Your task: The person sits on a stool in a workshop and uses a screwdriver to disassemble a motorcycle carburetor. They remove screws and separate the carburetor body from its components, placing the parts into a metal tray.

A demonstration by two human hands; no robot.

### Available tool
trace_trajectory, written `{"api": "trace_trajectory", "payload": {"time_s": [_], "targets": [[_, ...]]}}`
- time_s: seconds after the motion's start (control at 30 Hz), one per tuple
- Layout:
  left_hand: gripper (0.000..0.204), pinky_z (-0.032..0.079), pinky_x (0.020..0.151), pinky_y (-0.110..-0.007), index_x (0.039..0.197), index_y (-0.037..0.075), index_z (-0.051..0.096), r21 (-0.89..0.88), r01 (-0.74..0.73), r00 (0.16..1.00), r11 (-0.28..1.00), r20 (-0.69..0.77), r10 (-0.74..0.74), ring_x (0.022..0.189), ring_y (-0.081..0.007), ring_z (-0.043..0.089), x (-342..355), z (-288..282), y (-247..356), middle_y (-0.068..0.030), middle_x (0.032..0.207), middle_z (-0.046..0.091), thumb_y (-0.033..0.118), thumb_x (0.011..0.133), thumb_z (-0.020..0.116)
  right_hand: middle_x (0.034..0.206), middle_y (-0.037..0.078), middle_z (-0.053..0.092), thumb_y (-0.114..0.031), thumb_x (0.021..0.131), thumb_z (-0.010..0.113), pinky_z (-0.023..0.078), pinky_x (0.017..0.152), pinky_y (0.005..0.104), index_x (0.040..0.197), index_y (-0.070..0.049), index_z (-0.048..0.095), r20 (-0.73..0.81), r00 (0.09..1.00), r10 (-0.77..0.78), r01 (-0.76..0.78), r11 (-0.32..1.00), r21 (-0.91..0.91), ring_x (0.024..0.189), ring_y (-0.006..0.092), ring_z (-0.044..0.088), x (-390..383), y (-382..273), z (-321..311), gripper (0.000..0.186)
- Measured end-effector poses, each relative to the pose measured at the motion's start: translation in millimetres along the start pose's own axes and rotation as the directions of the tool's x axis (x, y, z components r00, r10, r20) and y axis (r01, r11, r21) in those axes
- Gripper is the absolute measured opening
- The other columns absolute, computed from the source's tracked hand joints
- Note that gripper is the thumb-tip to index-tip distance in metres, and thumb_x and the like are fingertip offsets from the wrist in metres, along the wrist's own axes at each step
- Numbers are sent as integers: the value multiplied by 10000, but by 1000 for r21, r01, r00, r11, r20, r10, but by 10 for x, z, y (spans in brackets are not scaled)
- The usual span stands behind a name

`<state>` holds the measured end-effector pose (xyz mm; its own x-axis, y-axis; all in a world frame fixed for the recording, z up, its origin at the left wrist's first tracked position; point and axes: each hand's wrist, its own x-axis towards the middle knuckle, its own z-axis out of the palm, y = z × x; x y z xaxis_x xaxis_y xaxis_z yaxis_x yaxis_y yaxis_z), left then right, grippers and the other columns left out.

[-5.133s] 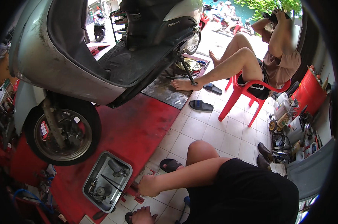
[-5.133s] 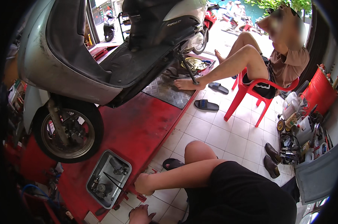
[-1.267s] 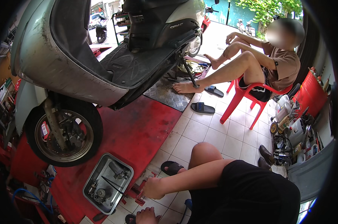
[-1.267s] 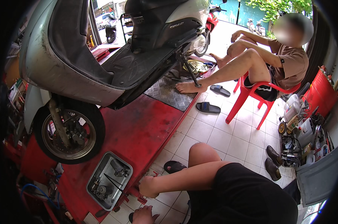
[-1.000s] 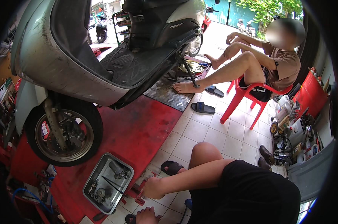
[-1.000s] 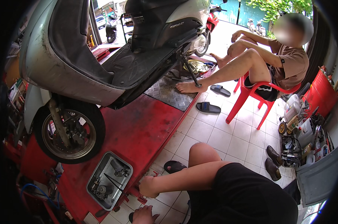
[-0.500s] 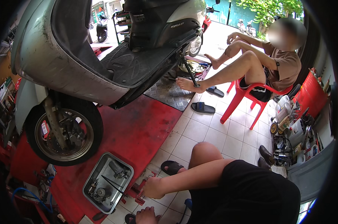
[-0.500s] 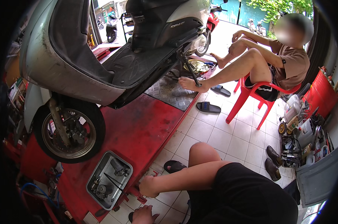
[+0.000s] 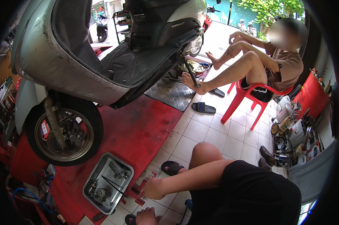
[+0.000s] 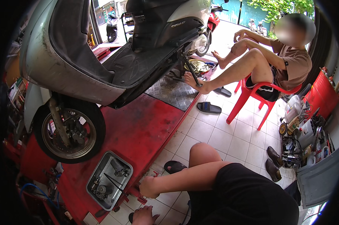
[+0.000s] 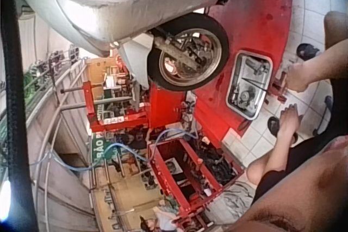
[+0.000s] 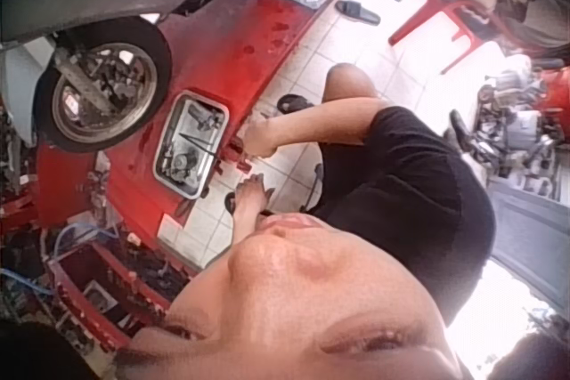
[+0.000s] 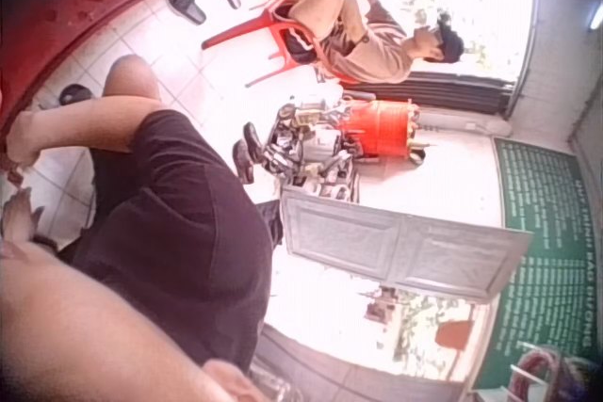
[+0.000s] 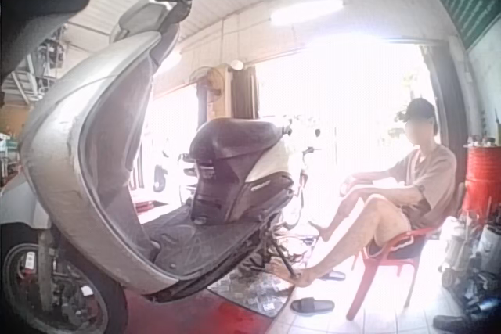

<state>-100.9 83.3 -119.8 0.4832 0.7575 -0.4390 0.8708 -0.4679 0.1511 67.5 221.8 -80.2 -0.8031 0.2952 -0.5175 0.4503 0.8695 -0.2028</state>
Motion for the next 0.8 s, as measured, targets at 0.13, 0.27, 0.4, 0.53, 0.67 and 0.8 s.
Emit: {"api": "trace_trajectory", "payload": {"time_s": [0.13, 0.27, 0.4, 0.53, 0.67, 0.8], "targets": [[548, 471, 895, -474, 1236, 36, 556, -1, 6, 1000, 1000, 15, -6, 1041, -338, 611, 4, -32, 9, -172, 1161, 627, 448, 881, 621, 1054, 157, 685, -150, 762, 650, 553, 792, 427, 976, -16, 689, 6, 1000, -8, 8, 1000, -11, 990, 310, 680, -20, -6, -30, 256], [555, 471, 900, -471, 1245, 33, 553, -4, 4, 1000, 1000, 13, -4, 1044, -339, 611, 5, -46, 6, -177, 1172, 625, 448, 882, 619, 1054, 154, 686, -155, 764, 651, 554, 793, 424, 976, -19, 691, 7, 1000, -4, 4, 1000, -21, 990, 309, 680, 2, -7, -9, 254], [552, 474, 898, -466, 1239, 30, 558, 6, -4, 1000, 1000, -5, 4, 1043, -337, 613, -1, 13, -20, -177, 1163, 629, 447, 882, 618, 1057, 151, 685, -161, 767, 651, 553, 797, 423, 980, -24, 691, 17, 1000, -1, 1, 1000, -21, 996, 305, 678, 25, -13, -8, 257], [549, 476, 890, -464, 1236, 31, 561, 1, -2, 1000, 1000, 10, 2, 1036, -337, 615, 2, -33, -5, -176, 1155, 632, 444, 880, 620, 1063, 152, 682, -162, 771, 648, 553, 801, 420, 991, -24, 688, 17, 1000, -4, 4, 1000, -14, 1006, 303, 675, 14, -15, -19, 263], [544, 474, 886, -467, 1233, 33, 561, -3, -10, 1000, 1000, 1, 10, 1034, -336, 615, 3, -28, -8, -175, 1158, 631, 442, 879, 620, 1064, 154, 680, -160, 776, 642, 552, 802, 421, 1000, -20, 683, 12, 1000, -6, 7, 1000, -16, 1008, 306, 673, 28, -4, 11, 268], [547, 471, 890, -467, 1237, 33, 559, 6, 0, 1000, 1000, 15, 0, 1036, -335, 614, 5, -18, -3, -173, 1166, 629, 443, 880, 618, 1059, 160, 681, -157, 780, 639, 554, 795, 425, 1005, -17, 680, 10, 1000, -6, 7, 1000, -19, 1001, 310, 676, 10, -16, -18, 268]]}}
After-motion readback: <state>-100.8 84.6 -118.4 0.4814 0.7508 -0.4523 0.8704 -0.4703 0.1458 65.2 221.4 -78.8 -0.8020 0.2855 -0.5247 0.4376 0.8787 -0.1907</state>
